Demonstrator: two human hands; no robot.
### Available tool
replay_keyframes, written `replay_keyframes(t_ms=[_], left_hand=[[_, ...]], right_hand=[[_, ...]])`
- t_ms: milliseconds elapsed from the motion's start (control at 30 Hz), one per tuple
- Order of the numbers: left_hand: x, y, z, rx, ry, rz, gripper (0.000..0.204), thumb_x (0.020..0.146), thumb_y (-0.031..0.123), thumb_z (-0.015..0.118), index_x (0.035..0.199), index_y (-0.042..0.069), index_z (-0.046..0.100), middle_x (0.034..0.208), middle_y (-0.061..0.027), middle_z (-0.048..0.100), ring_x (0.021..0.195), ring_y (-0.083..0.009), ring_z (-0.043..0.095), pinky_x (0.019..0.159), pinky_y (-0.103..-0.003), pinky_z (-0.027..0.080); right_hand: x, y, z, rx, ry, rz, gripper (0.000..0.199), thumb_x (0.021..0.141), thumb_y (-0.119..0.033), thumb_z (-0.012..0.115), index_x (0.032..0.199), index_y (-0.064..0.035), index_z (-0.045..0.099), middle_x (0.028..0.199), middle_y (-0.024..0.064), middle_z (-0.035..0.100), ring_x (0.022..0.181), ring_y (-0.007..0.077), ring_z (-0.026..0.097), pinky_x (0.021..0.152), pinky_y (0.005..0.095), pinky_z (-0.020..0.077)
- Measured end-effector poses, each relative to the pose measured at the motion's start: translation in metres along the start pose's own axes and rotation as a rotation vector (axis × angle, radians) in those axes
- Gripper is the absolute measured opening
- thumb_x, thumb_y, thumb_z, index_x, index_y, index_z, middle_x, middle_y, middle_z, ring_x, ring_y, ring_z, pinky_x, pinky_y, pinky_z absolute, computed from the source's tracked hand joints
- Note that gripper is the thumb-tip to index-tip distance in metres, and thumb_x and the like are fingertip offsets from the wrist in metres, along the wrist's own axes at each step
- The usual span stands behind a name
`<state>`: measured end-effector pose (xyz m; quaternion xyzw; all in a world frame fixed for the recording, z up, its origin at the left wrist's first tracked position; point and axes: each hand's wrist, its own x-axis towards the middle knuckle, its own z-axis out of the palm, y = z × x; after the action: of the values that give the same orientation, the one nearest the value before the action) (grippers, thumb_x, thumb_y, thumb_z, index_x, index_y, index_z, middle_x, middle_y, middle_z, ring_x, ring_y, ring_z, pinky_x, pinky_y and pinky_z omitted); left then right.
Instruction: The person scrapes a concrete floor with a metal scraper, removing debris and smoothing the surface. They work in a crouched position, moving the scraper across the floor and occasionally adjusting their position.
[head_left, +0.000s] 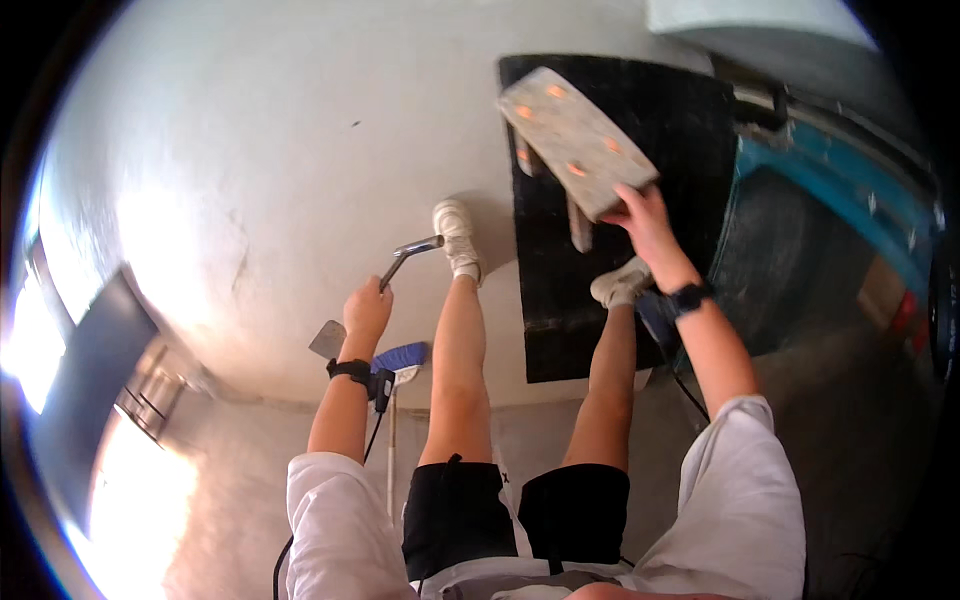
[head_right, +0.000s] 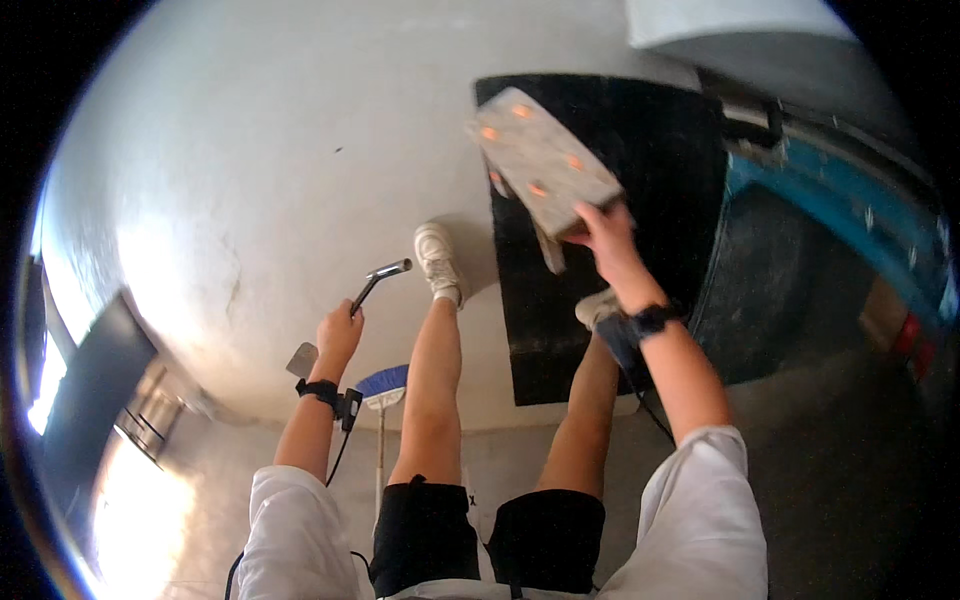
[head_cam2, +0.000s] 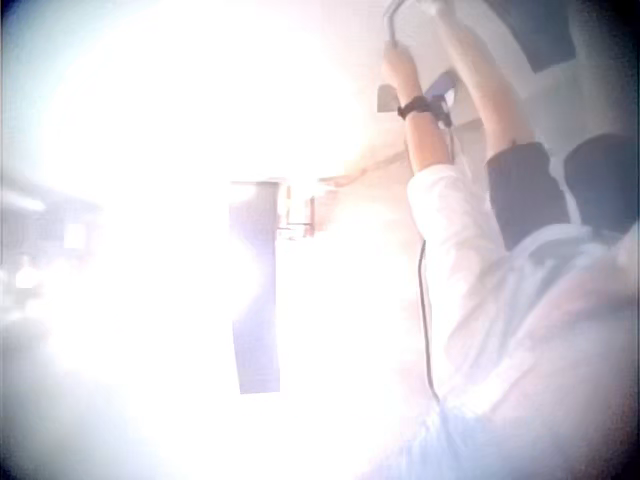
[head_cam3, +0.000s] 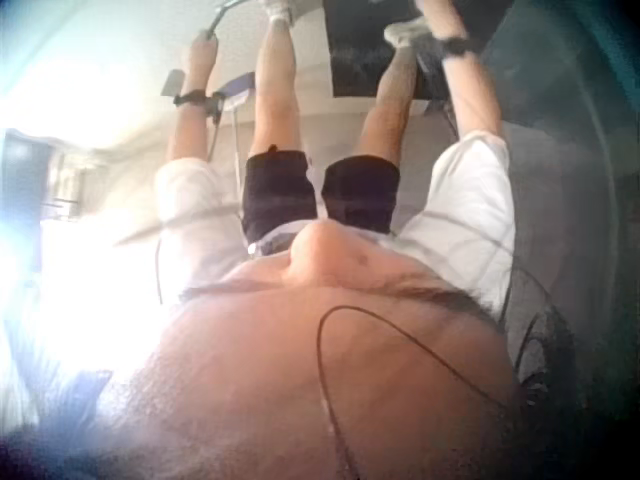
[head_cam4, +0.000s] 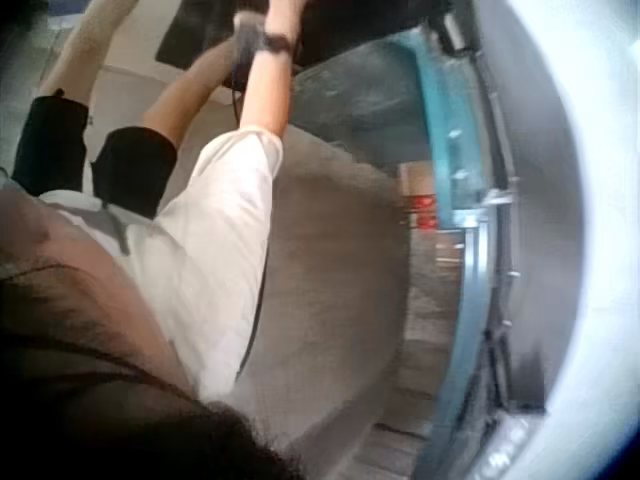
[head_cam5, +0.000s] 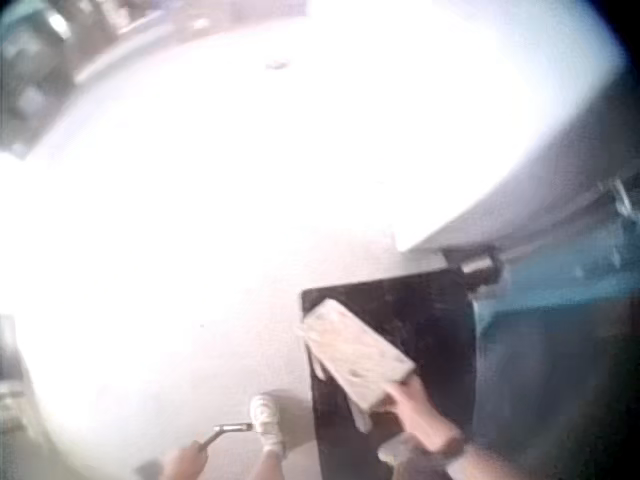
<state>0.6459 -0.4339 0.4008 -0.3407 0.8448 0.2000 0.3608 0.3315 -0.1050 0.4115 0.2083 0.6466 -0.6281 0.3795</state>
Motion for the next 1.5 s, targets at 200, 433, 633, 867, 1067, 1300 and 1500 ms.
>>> replay_keyframes(t_ms=[200,433,633,867,1067,1300,1500], left_hand=[[0.037,-0.123,0.024,-0.143,0.132,-0.180,0.025,0.088,0.029,0.054,0.085,0.004,0.056,0.073,-0.0214,0.063,0.071,-0.0424,0.061,0.064,-0.052,0.047],[-0.023,-0.103,0.135,-0.474,0.079,-0.408,0.026,0.088,0.026,0.057,0.084,0.000,0.057,0.071,-0.0217,0.060,0.069,-0.0416,0.059,0.061,-0.048,0.045],[-0.026,-0.100,0.153,-0.629,-0.043,-0.468,0.029,0.086,0.028,0.057,0.082,0.000,0.057,0.077,-0.0236,0.063,0.076,-0.0446,0.060,0.066,-0.051,0.046],[0.013,-0.080,0.047,-0.388,-0.137,-0.344,0.027,0.084,0.029,0.055,0.080,0.002,0.059,0.073,-0.0230,0.062,0.074,-0.0437,0.059,0.067,-0.052,0.047],[0.063,0.000,-0.077,-0.403,-0.089,-0.298,0.030,0.085,0.032,0.057,0.078,0.002,0.059,0.073,-0.0218,0.062,0.072,-0.0433,0.059,0.065,-0.050,0.046],[0.160,0.064,-0.177,-0.220,0.050,-0.235,0.032,0.088,0.033,0.057,0.081,0.002,0.059,0.074,-0.0221,0.062,0.072,-0.0431,0.059,0.063,-0.048,0.045],[0.264,0.135,-0.300,-0.164,0.132,-0.021,0.031,0.089,0.032,0.056,0.084,0.001,0.060,0.073,-0.0208,0.062,0.071,-0.0400,0.061,0.064,-0.046,0.045]], right_hand=[[0.178,0.051,0.255,0.094,-0.474,0.051,0.047,0.084,-0.014,0.066,0.126,-0.0064,0.046,0.112,0.0094,0.059,0.093,0.0216,0.064,0.073,0.0378,0.0586],[0.240,0.125,0.312,-0.023,-0.546,0.220,0.039,0.092,-0.011,0.059,0.125,0.0012,0.043,0.123,0.0152,0.053,0.110,0.0306,0.057,0.094,0.0473,0.0510],[0.217,0.172,0.288,-0.307,-0.390,0.386,0.042,0.091,-0.010,0.060,0.125,0.0058,0.041,0.123,0.0179,0.053,0.111,0.0328,0.057,0.092,0.0465,0.0521],[0.177,0.141,0.237,-0.565,-0.433,0.577,0.032,0.090,-0.013,0.059,0.118,0.0005,0.050,0.104,0.0135,0.061,0.097,0.0255,0.064,0.075,0.0384,0.0563],[0.208,0.115,0.139,-0.765,-0.449,0.763,0.023,0.092,-0.021,0.055,0.111,-0.0071,0.055,0.084,0.0088,0.066,0.068,0.0185,0.066,0.057,0.0334,0.0546],[0.273,-0.005,0.084,-0.749,-0.373,0.273,0.012,0.088,-0.013,0.055,0.090,-0.0025,0.061,0.068,0.0091,0.065,0.055,0.0166,0.064,0.047,0.0297,0.0487],[0.350,-0.093,0.042,-1.022,-0.025,-0.134,0.016,0.081,-0.016,0.053,0.082,-0.0076,0.067,0.085,0.0161,0.067,0.083,0.0353,0.064,0.072,0.0447,0.0498]])
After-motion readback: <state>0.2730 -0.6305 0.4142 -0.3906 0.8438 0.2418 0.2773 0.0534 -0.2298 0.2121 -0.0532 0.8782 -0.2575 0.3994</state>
